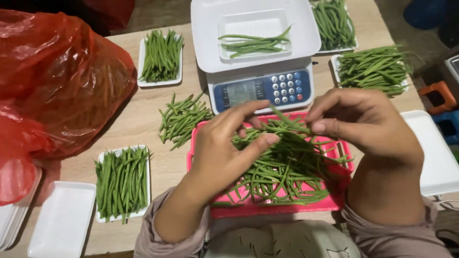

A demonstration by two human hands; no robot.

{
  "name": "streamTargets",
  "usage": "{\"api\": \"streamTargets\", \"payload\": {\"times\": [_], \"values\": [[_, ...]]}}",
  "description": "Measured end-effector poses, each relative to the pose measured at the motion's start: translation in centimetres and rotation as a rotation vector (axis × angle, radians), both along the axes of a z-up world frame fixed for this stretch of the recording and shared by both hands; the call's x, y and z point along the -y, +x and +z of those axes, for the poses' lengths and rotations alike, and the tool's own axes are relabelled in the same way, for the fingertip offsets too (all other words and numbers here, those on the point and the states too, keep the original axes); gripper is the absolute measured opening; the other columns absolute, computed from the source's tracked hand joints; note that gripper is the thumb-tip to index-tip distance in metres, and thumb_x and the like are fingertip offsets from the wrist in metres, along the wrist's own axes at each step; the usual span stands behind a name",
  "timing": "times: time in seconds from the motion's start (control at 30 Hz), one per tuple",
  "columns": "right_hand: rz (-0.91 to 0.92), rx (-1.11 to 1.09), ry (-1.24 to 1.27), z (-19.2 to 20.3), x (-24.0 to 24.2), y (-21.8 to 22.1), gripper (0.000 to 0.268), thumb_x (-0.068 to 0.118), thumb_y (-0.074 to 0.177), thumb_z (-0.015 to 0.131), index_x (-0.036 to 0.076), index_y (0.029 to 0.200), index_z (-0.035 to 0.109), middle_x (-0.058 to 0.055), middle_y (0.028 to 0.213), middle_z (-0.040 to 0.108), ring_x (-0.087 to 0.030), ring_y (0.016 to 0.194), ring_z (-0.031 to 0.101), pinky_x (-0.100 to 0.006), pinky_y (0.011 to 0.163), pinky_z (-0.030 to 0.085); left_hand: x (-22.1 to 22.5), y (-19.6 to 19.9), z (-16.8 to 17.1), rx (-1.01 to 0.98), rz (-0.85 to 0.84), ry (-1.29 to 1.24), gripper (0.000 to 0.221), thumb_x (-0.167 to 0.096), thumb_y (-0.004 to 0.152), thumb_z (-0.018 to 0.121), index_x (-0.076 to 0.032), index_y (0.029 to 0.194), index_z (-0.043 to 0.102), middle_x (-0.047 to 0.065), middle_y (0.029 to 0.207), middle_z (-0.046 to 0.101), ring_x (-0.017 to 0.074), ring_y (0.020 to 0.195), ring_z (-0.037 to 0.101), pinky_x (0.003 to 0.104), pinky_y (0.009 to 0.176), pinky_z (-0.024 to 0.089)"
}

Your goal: Sorting, trimming, and weighing green beans from a large bag into smaller trays.

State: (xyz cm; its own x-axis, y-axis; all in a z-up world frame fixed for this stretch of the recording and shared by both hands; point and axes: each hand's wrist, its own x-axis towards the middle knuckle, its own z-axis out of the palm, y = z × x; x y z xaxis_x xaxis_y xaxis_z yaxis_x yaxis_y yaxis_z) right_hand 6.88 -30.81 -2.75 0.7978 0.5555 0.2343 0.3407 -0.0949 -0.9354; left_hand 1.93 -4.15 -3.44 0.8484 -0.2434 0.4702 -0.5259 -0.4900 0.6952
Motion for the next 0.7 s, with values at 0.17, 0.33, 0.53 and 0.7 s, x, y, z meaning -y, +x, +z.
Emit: {"api": "streamTargets", "payload": {"times": [0.17,0.33,0.53,0.7], "values": [[-0.029,-0.055,-0.102,-0.2,-1.8,-0.4,0.01,0.006,0.088,0.075,0.002,0.097,0.074,-0.006,0.086,0.075,-0.012,0.079,0.071,-0.023,0.072,0.058,0.7,0.0,0.4,-0.253,-0.154,-0.255,0.018,-0.027,0.095,0.07,-0.013,0.104,0.07,0.0,0.107,0.075,0.0096,0.092,0.068,0.024,0.071,0.054],[-0.033,-0.112,-0.04,-0.1,-1.6,0.0,0.017,0.005,0.096,0.063,-0.003,0.108,0.074,-0.011,0.095,0.074,-0.015,0.084,0.071,-0.025,0.076,0.057,0.6,0.4,-0.4,-0.233,-0.108,-0.44,0.013,-0.017,0.098,0.068,-0.007,0.105,0.072,0.005,0.096,0.074,0.0129,0.082,0.067,0.025,0.073,0.055],[-0.107,-0.186,-0.101,0.3,-0.2,0.1,0.022,0.003,0.094,0.065,-0.004,0.112,0.075,-0.012,0.1,0.078,-0.016,0.091,0.072,-0.027,0.083,0.06,-0.2,0.5,-0.4,-0.252,0.0,-0.488,0.018,-0.024,0.099,0.066,-0.008,0.105,0.072,0.004,0.098,0.074,0.012,0.081,0.065,0.024,0.071,0.054],[-0.128,-0.133,-0.196,0.6,-0.7,0.1,0.022,0.007,0.087,0.073,0.001,0.107,0.078,-0.008,0.094,0.081,-0.014,0.086,0.076,-0.026,0.078,0.063,-0.4,0.6,-0.5,-0.253,0.067,-0.507,0.015,-0.022,0.099,0.067,-0.01,0.104,0.072,0.001,0.099,0.072,0.0063,0.079,0.058,0.019,0.065,0.043]]}}
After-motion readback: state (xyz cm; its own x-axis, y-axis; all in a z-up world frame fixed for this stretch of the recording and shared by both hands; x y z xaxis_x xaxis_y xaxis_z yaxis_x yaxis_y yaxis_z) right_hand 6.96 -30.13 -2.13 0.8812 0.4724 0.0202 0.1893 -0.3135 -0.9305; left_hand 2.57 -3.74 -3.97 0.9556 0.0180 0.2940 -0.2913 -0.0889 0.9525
